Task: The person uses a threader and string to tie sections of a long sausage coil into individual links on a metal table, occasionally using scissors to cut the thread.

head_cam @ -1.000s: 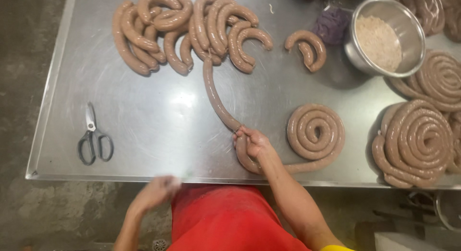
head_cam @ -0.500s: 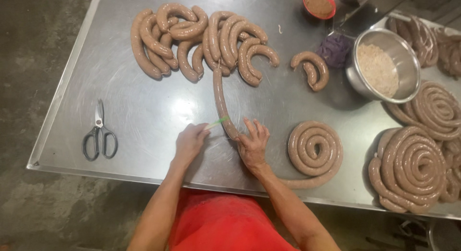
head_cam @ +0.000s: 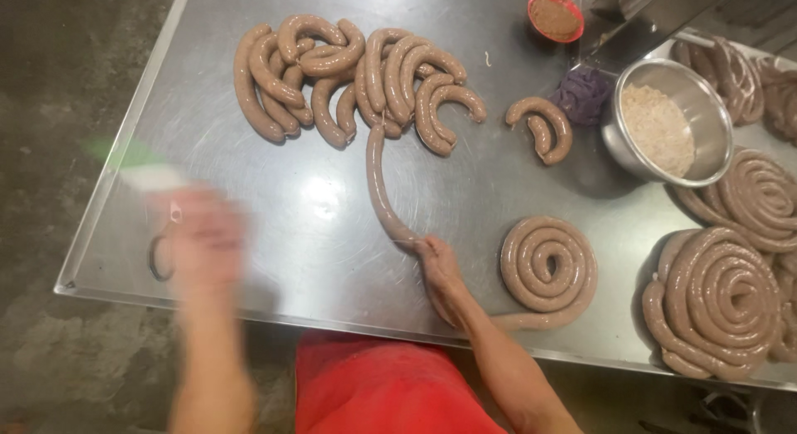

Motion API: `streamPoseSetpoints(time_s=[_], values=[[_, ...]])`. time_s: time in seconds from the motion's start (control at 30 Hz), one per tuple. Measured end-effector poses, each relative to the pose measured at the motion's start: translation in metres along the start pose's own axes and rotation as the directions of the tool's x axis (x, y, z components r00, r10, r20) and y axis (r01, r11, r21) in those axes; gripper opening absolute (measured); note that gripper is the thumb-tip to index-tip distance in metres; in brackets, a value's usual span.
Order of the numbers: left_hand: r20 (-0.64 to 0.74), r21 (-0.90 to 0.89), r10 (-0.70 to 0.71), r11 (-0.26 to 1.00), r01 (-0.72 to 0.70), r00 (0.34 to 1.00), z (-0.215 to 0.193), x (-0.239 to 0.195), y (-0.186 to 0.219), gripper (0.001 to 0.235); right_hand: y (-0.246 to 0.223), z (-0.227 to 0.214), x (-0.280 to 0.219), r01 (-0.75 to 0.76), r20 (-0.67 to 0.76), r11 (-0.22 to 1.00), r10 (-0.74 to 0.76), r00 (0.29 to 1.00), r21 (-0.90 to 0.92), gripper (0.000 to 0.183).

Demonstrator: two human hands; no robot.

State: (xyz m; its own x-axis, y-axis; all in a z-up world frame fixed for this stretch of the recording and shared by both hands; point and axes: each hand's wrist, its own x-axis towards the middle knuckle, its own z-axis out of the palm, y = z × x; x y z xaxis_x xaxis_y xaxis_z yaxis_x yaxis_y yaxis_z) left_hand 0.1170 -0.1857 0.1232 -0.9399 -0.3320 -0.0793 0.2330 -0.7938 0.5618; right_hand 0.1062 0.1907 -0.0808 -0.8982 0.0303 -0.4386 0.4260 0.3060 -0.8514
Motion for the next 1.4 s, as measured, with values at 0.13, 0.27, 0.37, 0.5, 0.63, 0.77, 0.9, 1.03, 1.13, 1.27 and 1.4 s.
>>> streamPoseSetpoints(time_s=[0.13,0.27,0.37,0.5,0.63,0.77,0.9,1.03,1.13,1.27,1.4], values=[[-0.165,0.696,-0.095,0.694,0.184,0.982,-0.121,-0.025,0.03,0.034,0.006,-0.003,0.034,0.111,-0.019,0.994,-0.111,0.994,0.006,0.015],[-0.623,0.744,-0.58,-0.231,0.627,0.525,-0.166,-0.115,-0.059,0.041,0.006,-0.007,0.025,-0.328,0.241,0.668,0.223,0.945,0.668,0.014],[-0.186,0.982,-0.698,-0.154,0.108,0.691,-0.113,-0.122,-0.11,0.04,-0.019,0.0,-0.011,0.181,-0.156,0.983,-0.174,0.972,0.03,0.015],[-0.019,0.999,-0.523,-0.038,-0.002,0.852,-0.035,-0.051,-0.145,0.041,-0.06,0.011,-0.045,0.529,-0.08,0.326,-0.897,0.434,-0.783,0.011],[0.077,0.983,-0.561,-0.097,-0.158,0.824,-0.012,-0.019,-0.206,0.032,-0.076,0.011,-0.037,0.467,-0.213,0.88,-0.474,0.854,-0.083,0.019],[0.331,0.778,-0.283,0.622,-0.091,0.9,0.011,-0.047,-0.237,0.03,-0.046,0.021,-0.029,0.079,0.006,0.896,-0.09,0.996,0.436,0.025],[0.515,0.59,0.229,0.605,-0.535,0.826,0.066,-0.024,-0.152,0.011,-0.023,0.025,-0.023,-0.032,0.103,0.875,-0.02,0.994,0.482,0.017],[0.134,-0.258,0.043,0.966,-0.007,0.99,0.024,0.012,0.005,0.033,-0.028,0.019,-0.019,0.13,-0.159,0.982,-0.151,0.976,-0.135,0.02],[-0.066,0.223,0.186,0.96,-0.168,0.98,-0.056,-0.004,0.038,0.028,-0.041,0.01,-0.016,0.245,-0.083,0.906,-0.29,0.954,-0.346,0.022],[-0.274,0.682,-0.018,0.702,0.208,0.961,-0.141,-0.037,0.02,0.023,-0.053,0.005,-0.001,-0.204,0.167,0.958,0.239,0.956,-0.203,0.024],[-0.557,0.729,-0.319,0.255,0.636,0.767,-0.17,-0.106,-0.027,0.033,-0.045,-0.009,-0.006,-0.574,0.588,0.579,0.192,0.786,0.579,0.011]])
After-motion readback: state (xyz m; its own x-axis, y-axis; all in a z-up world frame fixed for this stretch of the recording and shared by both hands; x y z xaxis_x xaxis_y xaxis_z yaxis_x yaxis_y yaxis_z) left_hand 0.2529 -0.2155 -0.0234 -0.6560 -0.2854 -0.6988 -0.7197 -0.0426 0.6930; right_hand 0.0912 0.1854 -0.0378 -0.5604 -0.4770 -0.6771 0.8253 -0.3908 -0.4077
